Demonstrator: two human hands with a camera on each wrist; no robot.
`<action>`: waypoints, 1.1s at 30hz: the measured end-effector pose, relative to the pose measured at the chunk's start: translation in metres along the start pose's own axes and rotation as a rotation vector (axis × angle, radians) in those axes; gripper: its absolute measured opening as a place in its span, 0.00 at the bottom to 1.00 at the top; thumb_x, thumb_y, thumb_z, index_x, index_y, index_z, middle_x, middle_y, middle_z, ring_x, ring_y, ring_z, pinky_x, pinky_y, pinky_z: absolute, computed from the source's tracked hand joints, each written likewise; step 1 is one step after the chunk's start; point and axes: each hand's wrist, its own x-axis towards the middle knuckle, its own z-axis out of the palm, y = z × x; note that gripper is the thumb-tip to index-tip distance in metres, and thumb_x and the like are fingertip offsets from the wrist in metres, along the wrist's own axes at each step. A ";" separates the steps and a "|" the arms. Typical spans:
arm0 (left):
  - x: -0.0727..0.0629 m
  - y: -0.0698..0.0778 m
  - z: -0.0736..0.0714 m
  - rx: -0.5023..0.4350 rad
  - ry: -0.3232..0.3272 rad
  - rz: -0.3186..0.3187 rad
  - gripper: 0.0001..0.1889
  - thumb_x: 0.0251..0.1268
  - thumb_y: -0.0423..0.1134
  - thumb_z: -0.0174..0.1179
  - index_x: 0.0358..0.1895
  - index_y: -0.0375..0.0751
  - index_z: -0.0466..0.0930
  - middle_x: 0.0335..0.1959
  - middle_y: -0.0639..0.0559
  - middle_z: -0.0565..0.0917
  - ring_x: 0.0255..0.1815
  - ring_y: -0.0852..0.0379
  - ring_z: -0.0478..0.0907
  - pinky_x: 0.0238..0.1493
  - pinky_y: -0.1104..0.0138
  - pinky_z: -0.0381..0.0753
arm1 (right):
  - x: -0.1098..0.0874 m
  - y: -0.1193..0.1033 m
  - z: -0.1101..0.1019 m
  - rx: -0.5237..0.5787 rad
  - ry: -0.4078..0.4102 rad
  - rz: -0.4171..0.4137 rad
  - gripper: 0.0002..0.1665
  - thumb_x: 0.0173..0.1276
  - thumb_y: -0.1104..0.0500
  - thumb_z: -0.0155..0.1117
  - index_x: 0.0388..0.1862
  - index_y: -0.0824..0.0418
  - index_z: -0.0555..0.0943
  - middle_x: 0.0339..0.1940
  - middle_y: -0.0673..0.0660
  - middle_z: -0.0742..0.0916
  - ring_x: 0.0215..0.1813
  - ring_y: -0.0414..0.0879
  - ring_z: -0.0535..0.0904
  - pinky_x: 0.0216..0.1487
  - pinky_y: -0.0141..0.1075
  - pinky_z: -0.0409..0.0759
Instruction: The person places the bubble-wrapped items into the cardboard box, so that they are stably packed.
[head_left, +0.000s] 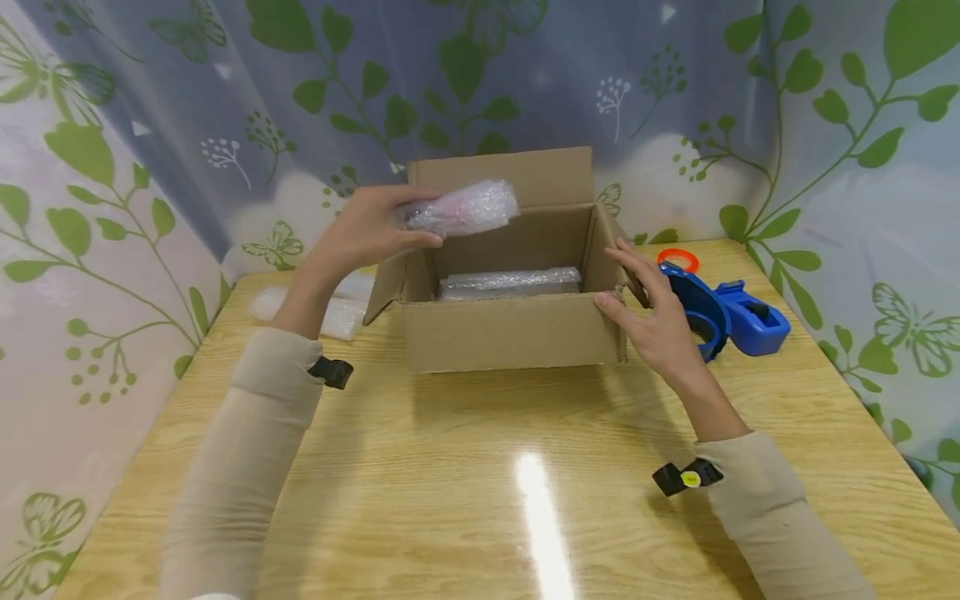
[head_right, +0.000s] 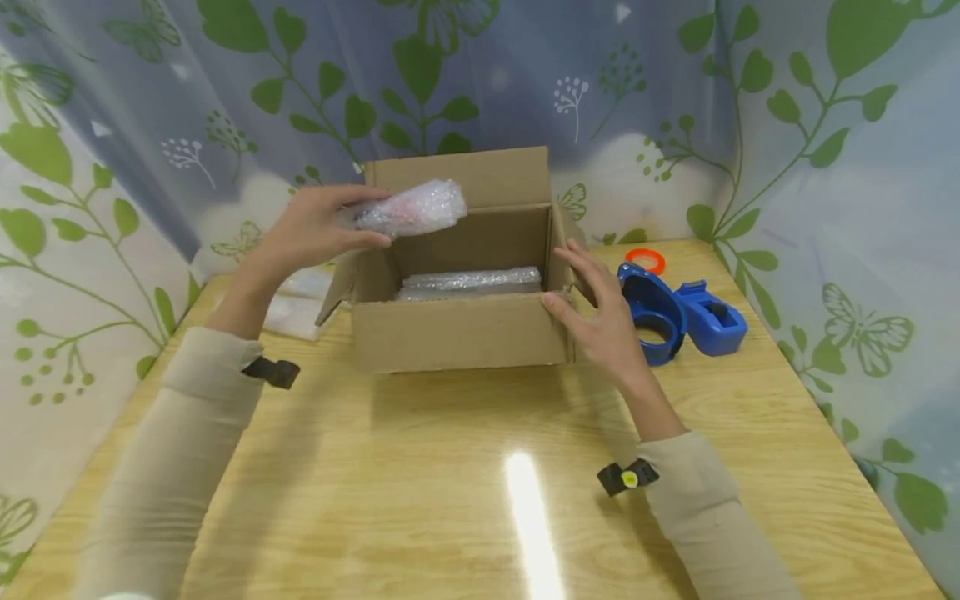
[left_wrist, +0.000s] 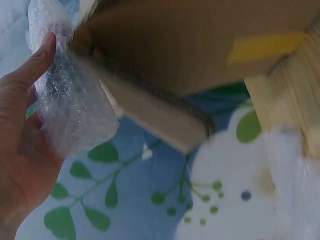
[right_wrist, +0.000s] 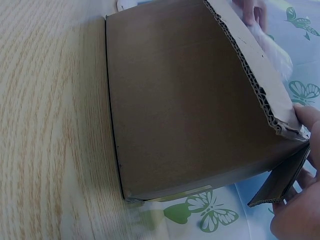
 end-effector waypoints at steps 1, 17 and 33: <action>0.003 0.002 0.004 -0.001 -0.003 0.012 0.34 0.60 0.52 0.77 0.70 0.49 0.80 0.66 0.50 0.83 0.68 0.49 0.77 0.72 0.53 0.73 | 0.000 0.000 0.000 0.005 -0.001 -0.001 0.37 0.77 0.59 0.67 0.81 0.48 0.68 0.85 0.45 0.62 0.85 0.48 0.54 0.82 0.53 0.59; 0.034 0.031 0.060 -0.059 -0.119 0.111 0.30 0.63 0.46 0.76 0.67 0.41 0.81 0.66 0.48 0.83 0.70 0.49 0.76 0.74 0.58 0.70 | 0.001 -0.001 0.002 0.012 0.000 0.006 0.37 0.76 0.58 0.68 0.80 0.45 0.69 0.85 0.44 0.62 0.85 0.48 0.53 0.81 0.56 0.59; 0.040 0.021 0.090 -0.010 -0.165 0.053 0.30 0.66 0.50 0.73 0.68 0.43 0.80 0.67 0.48 0.82 0.71 0.48 0.75 0.73 0.57 0.71 | 0.001 -0.001 -0.001 0.020 -0.002 0.005 0.37 0.76 0.59 0.67 0.80 0.47 0.69 0.85 0.46 0.62 0.84 0.48 0.55 0.81 0.55 0.59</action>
